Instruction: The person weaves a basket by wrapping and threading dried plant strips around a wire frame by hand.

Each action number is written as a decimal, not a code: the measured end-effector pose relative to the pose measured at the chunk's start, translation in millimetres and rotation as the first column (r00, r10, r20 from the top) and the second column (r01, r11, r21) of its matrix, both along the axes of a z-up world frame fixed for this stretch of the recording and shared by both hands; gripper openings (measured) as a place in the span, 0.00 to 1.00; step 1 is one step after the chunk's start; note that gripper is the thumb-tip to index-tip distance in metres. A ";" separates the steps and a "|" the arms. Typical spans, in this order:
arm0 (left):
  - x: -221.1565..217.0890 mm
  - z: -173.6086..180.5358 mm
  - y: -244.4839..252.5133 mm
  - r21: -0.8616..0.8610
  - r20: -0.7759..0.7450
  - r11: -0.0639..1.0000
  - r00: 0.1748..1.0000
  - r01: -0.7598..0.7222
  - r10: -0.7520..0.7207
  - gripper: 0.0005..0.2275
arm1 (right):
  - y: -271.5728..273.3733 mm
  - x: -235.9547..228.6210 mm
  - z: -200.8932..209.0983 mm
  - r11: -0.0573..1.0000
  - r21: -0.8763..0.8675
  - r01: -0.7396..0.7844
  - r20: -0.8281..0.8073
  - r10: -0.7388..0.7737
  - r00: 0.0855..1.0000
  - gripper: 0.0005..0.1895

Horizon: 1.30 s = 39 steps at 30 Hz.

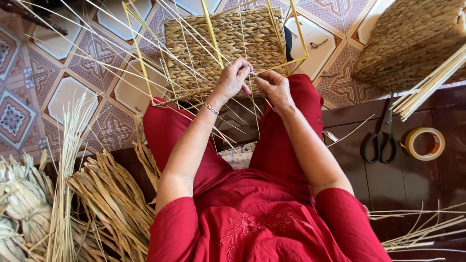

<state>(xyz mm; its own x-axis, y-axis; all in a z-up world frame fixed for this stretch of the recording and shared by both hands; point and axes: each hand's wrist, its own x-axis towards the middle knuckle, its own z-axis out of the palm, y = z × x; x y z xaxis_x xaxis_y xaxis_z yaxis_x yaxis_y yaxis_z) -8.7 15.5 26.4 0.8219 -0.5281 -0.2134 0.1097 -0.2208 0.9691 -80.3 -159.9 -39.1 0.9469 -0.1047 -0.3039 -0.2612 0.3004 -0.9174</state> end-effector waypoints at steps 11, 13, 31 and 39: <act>19.6 95.6 38.0 -0.230 0.762 0.938 0.551 -0.260 0.340 0.05 | -2.5 5.3 -20.2 1.000 -0.030 -0.003 0.076 0.006 0.997 0.07; 24.6 108.4 35.5 -0.279 0.836 0.926 0.412 -0.253 0.364 0.03 | -1.4 4.5 -18.3 0.999 -0.051 0.017 0.091 -0.012 0.996 0.07; 10.2 -34.5 -30.0 0.218 0.565 0.947 0.822 -0.237 0.076 0.03 | 7.9 3.6 -18.9 0.981 -0.113 0.155 0.130 -0.141 0.982 0.08; 8.3 -34.4 -31.1 0.181 0.265 0.963 0.952 -0.202 0.150 0.08 | 10.3 3.9 -9.5 0.990 -0.001 0.140 0.119 -0.139 0.983 0.07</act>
<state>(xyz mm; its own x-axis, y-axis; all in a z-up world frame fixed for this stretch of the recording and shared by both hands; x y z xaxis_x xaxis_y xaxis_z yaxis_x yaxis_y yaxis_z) -0.4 -15.6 -8.0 0.9382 -0.3368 -0.0795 -0.0721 -0.4150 0.9069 -76.4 -149.7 -48.6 0.9522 -0.2404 -0.1887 -0.1067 0.3172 -0.9423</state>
